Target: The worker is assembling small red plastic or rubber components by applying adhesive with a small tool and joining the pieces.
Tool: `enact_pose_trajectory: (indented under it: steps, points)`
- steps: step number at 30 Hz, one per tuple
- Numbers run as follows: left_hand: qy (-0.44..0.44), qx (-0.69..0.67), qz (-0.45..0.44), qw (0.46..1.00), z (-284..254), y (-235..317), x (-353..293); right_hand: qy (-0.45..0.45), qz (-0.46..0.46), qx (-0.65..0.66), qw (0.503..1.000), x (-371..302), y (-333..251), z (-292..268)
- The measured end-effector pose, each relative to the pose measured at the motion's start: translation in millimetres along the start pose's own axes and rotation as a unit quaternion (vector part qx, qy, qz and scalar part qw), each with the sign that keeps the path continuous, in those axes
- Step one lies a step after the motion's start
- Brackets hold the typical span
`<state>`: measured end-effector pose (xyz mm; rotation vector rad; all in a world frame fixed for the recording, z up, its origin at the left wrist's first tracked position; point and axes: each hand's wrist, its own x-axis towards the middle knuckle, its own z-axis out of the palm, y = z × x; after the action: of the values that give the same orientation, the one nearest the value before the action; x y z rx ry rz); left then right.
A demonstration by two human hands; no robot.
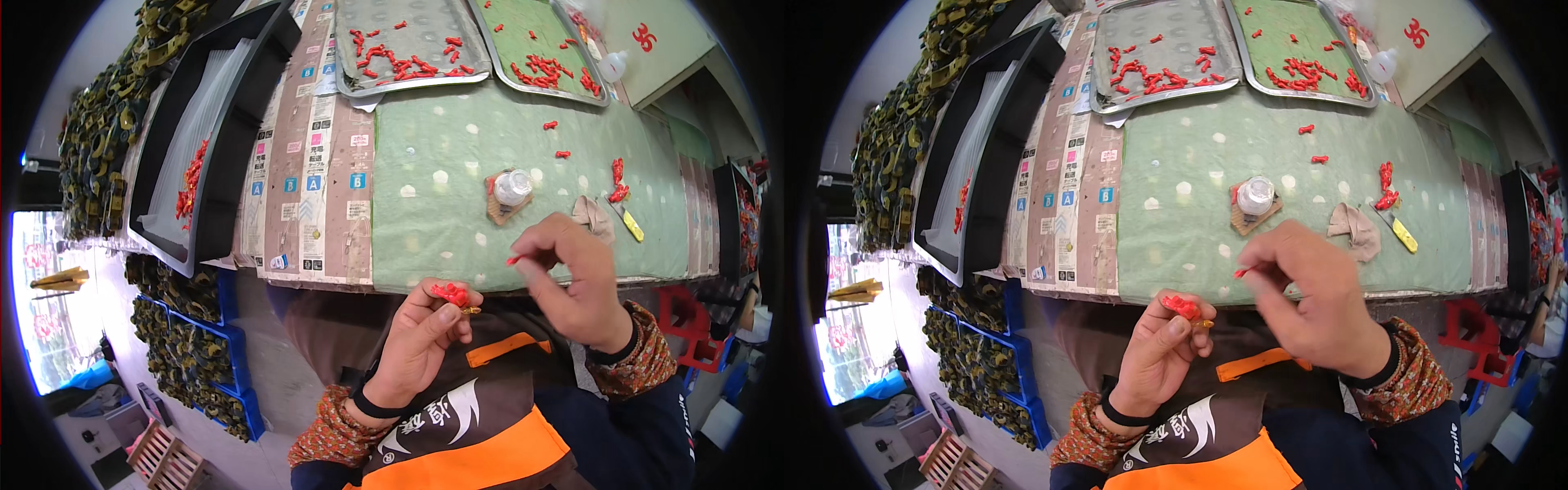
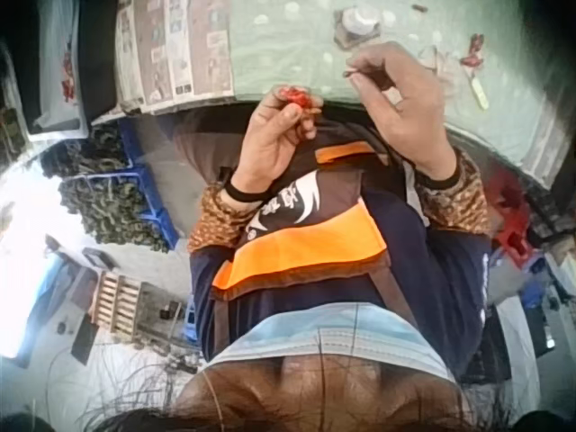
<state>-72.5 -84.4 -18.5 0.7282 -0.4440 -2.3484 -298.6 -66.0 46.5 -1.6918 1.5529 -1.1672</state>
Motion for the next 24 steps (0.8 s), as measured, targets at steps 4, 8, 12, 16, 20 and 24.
enact_pose_trajectory:
  steps: [4, 8, 12, 16, 20, 24]
  points:
    - [-0.020, 0.023, 0.036, 0.999, -2.3, -3.7, -0.9, -0.036, 0.106, 0.118, 0.987, -10.0, -12.8, 12.5]
    - [-0.029, 0.060, 0.072, 0.995, -5.7, -5.7, -3.2, -0.042, 0.095, 0.130, 0.986, -12.3, -18.6, 18.4]
    - [-0.041, 0.102, 0.099, 0.989, -7.4, -7.8, -3.6, -0.046, 0.078, 0.126, 0.988, -14.4, -19.5, 20.9]
    - [-0.050, 0.123, 0.115, 0.985, -6.8, -9.1, -3.3, -0.032, 0.051, 0.104, 0.993, -17.1, -17.1, 22.7]
    - [-0.046, 0.154, 0.130, 0.978, -8.0, -9.7, -3.6, -0.034, 0.043, 0.093, 0.994, -18.8, -15.7, 23.9]
    - [-0.045, 0.218, 0.162, 0.961, -7.8, -9.4, -4.2, -0.036, 0.032, 0.077, 0.996, -20.7, -15.7, 23.3]
